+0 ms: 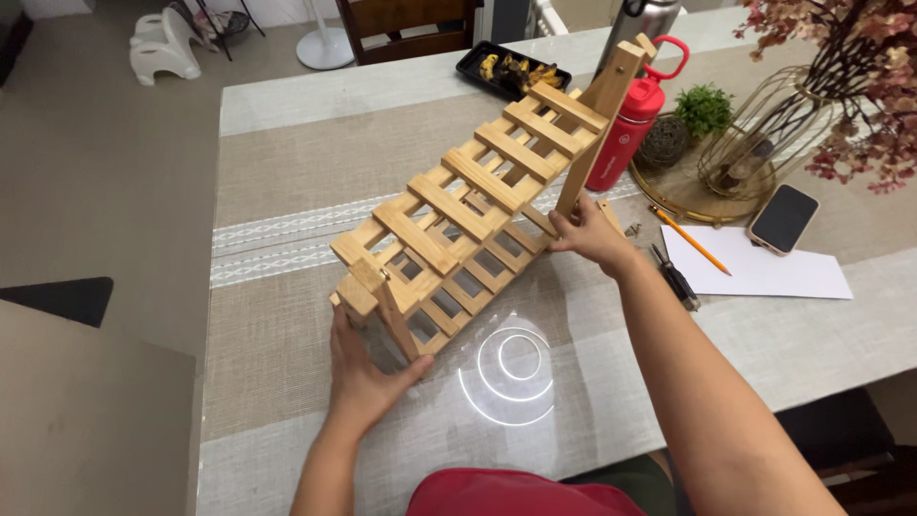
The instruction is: The person assembles a small wooden rack by inserting slats into a frame and securing them with screws using a screwdriver. The person repeatedly flips the rack to access different sides and continues fastening components until the structure is complete.
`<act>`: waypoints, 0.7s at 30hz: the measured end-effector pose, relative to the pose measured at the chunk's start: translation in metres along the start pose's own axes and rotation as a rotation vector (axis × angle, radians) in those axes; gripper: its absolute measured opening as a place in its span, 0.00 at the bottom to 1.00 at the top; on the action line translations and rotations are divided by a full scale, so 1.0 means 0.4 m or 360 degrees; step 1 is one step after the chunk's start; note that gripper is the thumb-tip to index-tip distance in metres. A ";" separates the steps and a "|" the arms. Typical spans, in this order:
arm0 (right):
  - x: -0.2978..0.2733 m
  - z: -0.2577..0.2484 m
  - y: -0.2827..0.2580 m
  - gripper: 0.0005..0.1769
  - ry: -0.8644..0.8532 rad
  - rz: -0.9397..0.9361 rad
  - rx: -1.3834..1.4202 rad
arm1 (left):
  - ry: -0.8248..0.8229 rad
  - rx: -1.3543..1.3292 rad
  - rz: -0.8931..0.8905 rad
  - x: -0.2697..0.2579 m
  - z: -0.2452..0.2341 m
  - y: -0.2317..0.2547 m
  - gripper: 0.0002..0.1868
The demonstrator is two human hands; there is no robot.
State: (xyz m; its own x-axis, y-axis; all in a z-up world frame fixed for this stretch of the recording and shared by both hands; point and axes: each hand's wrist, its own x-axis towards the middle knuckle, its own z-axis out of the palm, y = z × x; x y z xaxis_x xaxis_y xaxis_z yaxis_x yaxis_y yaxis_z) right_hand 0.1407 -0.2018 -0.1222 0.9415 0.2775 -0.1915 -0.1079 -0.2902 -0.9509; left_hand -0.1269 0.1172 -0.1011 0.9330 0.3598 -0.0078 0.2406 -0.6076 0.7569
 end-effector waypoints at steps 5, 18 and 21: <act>0.045 0.017 0.083 0.35 0.0049 0.0009 -0.0001 | 0.0304 -0.0109 0.0415 -0.010 0.053 -0.026 0.76; 0.073 -0.034 0.096 0.45 -0.0439 0.0227 -0.0179 | 0.0615 -0.0139 0.0622 0.068 0.096 -0.112 0.59; 0.044 -0.006 0.086 0.44 -0.0332 0.0145 0.0052 | 0.0727 -0.0281 0.0765 0.084 0.081 -0.098 0.55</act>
State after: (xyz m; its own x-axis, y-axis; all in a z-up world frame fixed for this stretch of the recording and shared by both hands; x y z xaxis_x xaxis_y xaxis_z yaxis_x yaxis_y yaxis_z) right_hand 0.1544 -0.2091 -0.1576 0.8412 0.4360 -0.3197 -0.2028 -0.2938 -0.9341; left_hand -0.0961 0.1301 -0.1521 0.7096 0.3650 0.6027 -0.2555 -0.6638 0.7029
